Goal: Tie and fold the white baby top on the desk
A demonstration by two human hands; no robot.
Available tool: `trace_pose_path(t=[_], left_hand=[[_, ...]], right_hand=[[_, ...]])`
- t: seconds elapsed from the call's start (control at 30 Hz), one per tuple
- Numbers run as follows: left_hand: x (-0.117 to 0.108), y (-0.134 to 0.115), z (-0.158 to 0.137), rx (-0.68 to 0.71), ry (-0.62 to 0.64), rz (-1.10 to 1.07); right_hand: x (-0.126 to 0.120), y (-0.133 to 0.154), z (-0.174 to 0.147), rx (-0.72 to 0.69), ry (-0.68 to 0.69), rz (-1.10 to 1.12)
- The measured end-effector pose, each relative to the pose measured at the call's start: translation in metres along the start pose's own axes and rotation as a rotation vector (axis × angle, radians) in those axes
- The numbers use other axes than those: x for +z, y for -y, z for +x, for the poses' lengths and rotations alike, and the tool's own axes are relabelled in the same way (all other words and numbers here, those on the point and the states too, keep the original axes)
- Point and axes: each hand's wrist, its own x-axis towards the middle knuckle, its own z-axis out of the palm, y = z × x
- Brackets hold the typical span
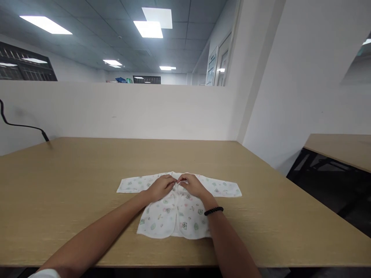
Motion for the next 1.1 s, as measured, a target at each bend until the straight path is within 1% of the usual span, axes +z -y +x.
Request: trace_pose_path(t=[0.17,0.3,0.37,0.57,0.67,0.8,0.9,1.1], left_hand=[[0.009,-0.003,0.008,-0.077,-0.059,0.002],[0.01,-0.002,0.007,-0.12,-0.094,-0.011],[0.011,-0.002,0.007,-0.127,-0.107,-0.014],[0.014,0.0,0.007,-0.109,-0.114,-0.033],[0.014,0.001,0.006,-0.103,-0.121,-0.041],[0.013,-0.001,0.006,-0.084,-0.129,-0.049],[0.012,-0.004,0.006,-0.068,-0.136,-0.041],[0.012,-0.004,0.006,-0.089,-0.133,-0.033]], right_hand=[[0.012,-0.014,0.001,-0.016,-0.05,-0.067],[0.015,-0.019,0.001,-0.033,-0.123,-0.172],[0.015,-0.019,-0.001,-0.045,-0.147,-0.178],[0.019,-0.02,0.0,-0.055,-0.109,-0.087],[0.02,-0.023,0.001,-0.044,-0.144,-0.069],[0.019,-0.024,0.001,-0.043,-0.195,-0.105],[0.018,-0.021,0.0,-0.066,-0.168,-0.115],[0.019,-0.016,-0.002,-0.071,-0.146,-0.133]])
